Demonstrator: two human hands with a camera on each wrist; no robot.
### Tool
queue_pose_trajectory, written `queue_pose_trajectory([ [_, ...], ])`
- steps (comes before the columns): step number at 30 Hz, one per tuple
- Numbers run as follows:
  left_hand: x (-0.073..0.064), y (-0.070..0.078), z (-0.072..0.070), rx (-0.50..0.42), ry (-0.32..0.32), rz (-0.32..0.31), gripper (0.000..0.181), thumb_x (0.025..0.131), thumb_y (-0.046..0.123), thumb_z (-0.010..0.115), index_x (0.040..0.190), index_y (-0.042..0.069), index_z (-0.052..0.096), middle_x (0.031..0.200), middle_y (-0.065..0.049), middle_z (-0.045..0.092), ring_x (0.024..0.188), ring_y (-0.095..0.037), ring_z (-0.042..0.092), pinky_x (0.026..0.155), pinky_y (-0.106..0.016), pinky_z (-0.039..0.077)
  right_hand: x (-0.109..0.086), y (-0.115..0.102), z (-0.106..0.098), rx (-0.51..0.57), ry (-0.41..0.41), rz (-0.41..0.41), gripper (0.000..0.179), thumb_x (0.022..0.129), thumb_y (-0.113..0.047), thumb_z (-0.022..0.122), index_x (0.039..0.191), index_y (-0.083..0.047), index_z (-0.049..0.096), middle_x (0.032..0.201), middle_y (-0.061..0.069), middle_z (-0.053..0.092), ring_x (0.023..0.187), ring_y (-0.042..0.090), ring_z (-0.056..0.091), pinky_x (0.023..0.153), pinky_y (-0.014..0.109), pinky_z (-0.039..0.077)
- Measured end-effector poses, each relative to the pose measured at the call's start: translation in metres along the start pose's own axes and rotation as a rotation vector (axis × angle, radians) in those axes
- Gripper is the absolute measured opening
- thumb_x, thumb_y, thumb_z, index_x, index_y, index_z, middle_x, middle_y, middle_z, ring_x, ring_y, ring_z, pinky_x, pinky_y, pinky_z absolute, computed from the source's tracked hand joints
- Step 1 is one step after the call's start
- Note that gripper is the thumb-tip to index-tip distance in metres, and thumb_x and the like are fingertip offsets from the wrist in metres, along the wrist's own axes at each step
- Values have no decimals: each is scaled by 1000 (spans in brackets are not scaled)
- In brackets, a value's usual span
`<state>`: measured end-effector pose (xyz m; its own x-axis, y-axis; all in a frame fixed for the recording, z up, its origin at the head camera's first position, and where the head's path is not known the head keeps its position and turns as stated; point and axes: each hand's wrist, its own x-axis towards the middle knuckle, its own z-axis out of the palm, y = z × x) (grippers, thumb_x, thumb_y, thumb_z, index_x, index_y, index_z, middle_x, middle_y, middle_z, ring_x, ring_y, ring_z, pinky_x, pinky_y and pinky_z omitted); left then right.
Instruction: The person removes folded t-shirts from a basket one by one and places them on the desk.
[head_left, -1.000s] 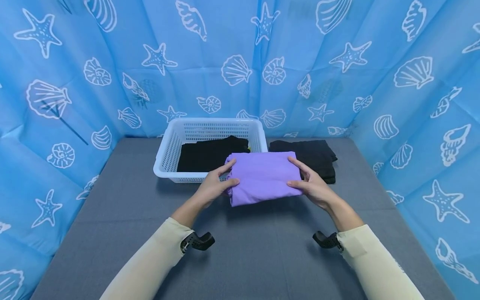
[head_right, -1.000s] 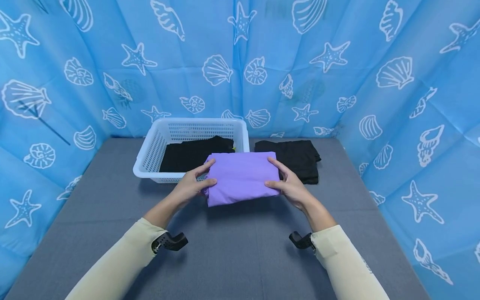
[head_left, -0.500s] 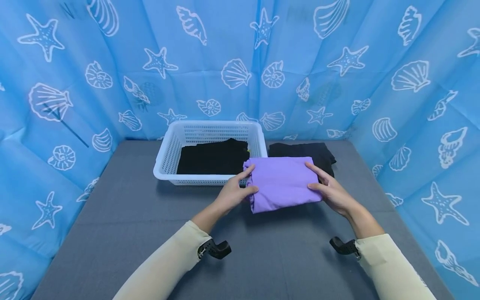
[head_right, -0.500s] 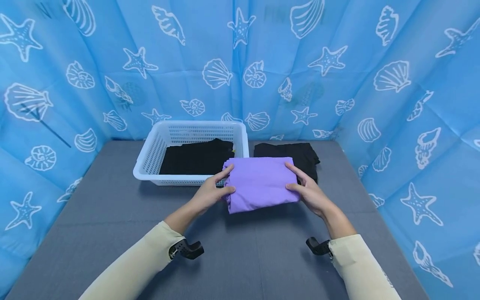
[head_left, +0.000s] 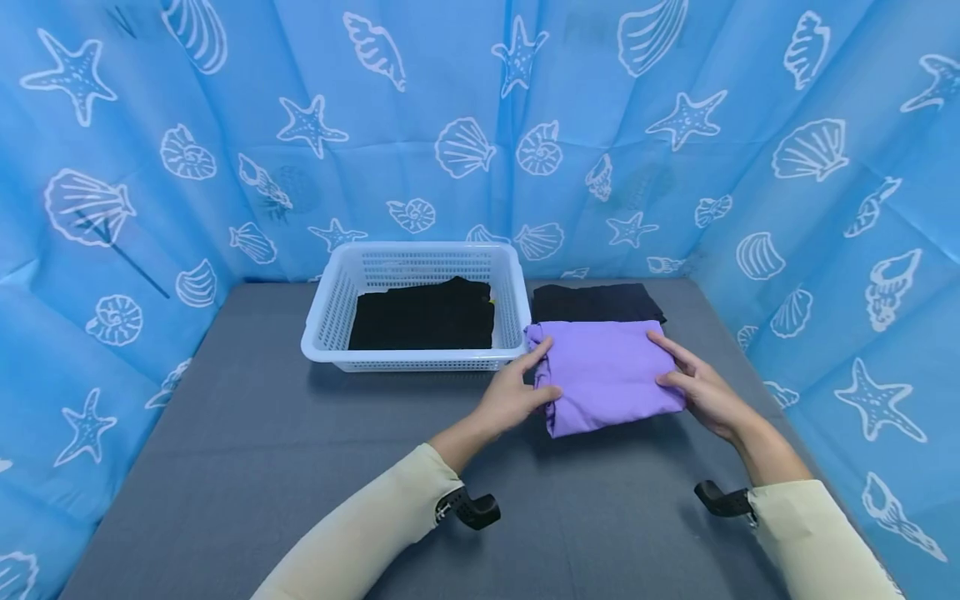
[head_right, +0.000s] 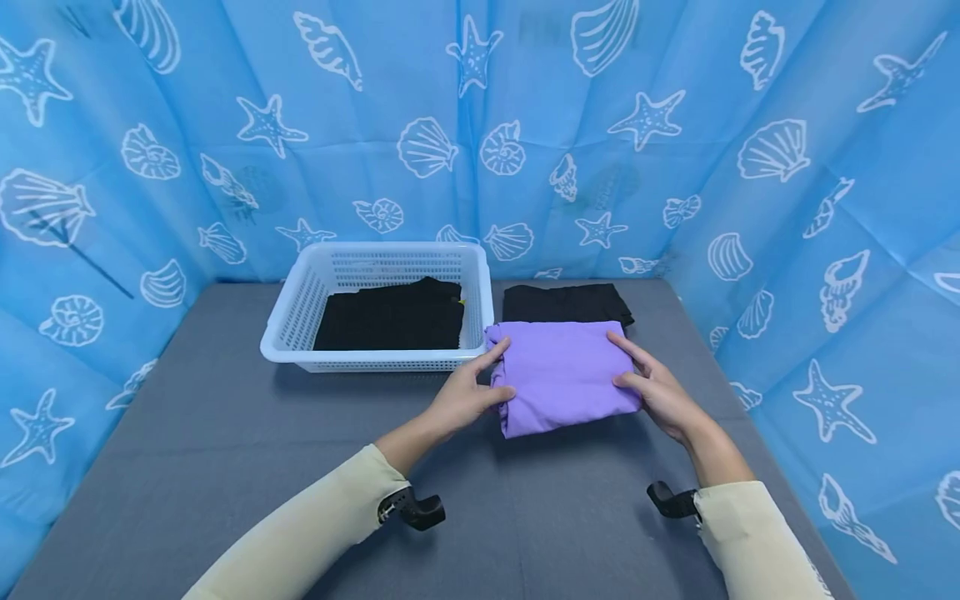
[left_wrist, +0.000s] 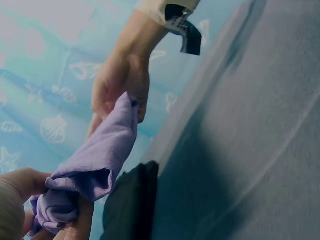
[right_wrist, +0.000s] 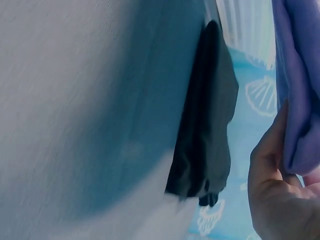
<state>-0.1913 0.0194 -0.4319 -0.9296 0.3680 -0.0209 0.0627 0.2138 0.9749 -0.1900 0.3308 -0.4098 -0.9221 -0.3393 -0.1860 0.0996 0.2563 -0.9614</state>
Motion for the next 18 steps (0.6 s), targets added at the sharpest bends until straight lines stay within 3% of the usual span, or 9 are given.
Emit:
queue_pose_trajectory([
  [2, 3, 0, 10, 15, -10, -2, 72, 91, 17, 71, 152, 34, 36, 158, -6, 35, 102, -14, 65, 94, -30, 53, -6, 3, -7, -6, 13, 7, 66, 104, -18, 46, 160, -28, 12, 162, 22, -11, 133, 35, 19, 86, 17, 48],
  [5, 8, 1, 25, 38, -19, -2, 73, 92, 19, 71, 153, 34, 35, 158, -6, 35, 113, -22, 64, 97, -31, 52, -14, 8, -18, -14, 33, 19, 66, 104, -17, 46, 160, -29, 12, 162, 22, -12, 134, 37, 16, 85, 15, 46],
  [9, 14, 2, 47, 58, -36, 4, 73, 91, 20, 72, 153, 33, 35, 157, -7, 37, 114, -24, 64, 95, -29, 52, -24, 17, -33, -21, 61, 50, 66, 104, -16, 44, 159, -31, 11, 161, 23, -14, 137, 41, 9, 84, 13, 41],
  [14, 22, -2, 72, 88, -54, 20, 76, 90, 21, 73, 154, 30, 33, 157, -8, 37, 111, -16, 62, 96, -25, 50, -31, 28, -48, -26, 99, 89, 67, 103, -14, 44, 159, -31, 11, 161, 22, -17, 137, 42, 5, 84, 14, 37],
  [16, 26, -3, 80, 113, -52, 27, 76, 90, 20, 73, 155, 29, 33, 157, -8, 37, 119, -14, 57, 102, -26, 46, -32, 32, -53, -37, 119, 99, 68, 102, -12, 45, 159, -31, 12, 161, 21, -18, 138, 42, 3, 96, 22, 37],
  [18, 30, -5, 89, 128, -49, 36, 77, 90, 19, 73, 155, 27, 32, 157, -7, 37, 128, -15, 51, 109, -29, 40, -33, 35, -58, -43, 139, 112, 70, 101, -12, 46, 159, -33, 13, 161, 20, -19, 141, 43, -2, 111, 40, 29],
])
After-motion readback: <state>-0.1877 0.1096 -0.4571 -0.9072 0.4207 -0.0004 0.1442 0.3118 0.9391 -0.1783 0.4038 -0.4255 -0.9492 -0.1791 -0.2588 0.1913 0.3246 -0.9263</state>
